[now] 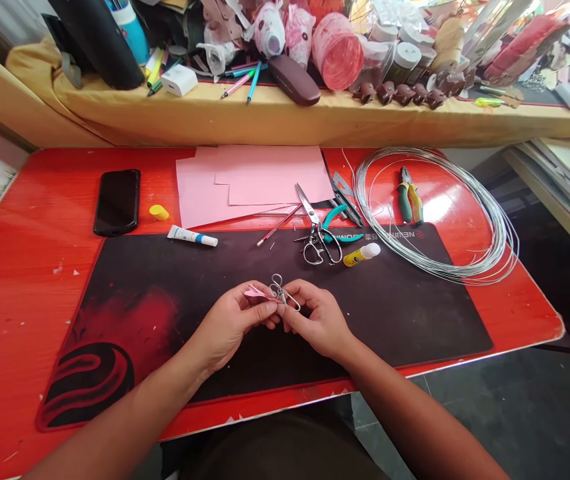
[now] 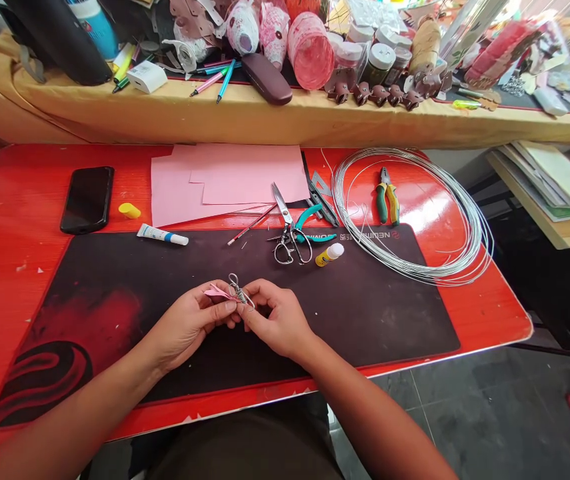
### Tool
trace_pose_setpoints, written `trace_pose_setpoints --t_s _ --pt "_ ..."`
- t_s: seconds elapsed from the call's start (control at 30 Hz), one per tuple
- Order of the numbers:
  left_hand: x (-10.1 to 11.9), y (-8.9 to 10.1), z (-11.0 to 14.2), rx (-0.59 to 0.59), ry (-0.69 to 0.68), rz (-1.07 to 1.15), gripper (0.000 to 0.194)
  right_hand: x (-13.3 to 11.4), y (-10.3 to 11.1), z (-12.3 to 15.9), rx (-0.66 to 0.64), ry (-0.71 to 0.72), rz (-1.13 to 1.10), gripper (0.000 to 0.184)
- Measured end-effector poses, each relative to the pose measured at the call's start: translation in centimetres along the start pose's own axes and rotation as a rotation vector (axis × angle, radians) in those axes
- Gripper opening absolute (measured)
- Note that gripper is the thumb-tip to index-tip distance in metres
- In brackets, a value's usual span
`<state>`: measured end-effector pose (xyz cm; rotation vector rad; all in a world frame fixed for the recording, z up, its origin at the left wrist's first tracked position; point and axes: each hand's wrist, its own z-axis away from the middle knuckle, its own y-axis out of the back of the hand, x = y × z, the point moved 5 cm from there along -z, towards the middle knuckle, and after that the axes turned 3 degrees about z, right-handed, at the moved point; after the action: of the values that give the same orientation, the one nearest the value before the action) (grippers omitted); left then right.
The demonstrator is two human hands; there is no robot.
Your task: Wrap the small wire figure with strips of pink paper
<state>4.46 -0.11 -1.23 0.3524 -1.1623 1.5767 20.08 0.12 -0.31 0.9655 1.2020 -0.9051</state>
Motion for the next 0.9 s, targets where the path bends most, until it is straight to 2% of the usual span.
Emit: trace_pose_setpoints --t_s 0.47,0.9 --pt "0.1 -0.1 0.0 0.099 -0.010 0.010 0.026 0.2 -0.1 0.1 0.021 0.031 0.102 0.008" --pt "0.6 1.4 0.6 0.133 0.074 -0.092 0.024 -0.1 -0.4 0.5 0.066 0.124 0.262 0.005"
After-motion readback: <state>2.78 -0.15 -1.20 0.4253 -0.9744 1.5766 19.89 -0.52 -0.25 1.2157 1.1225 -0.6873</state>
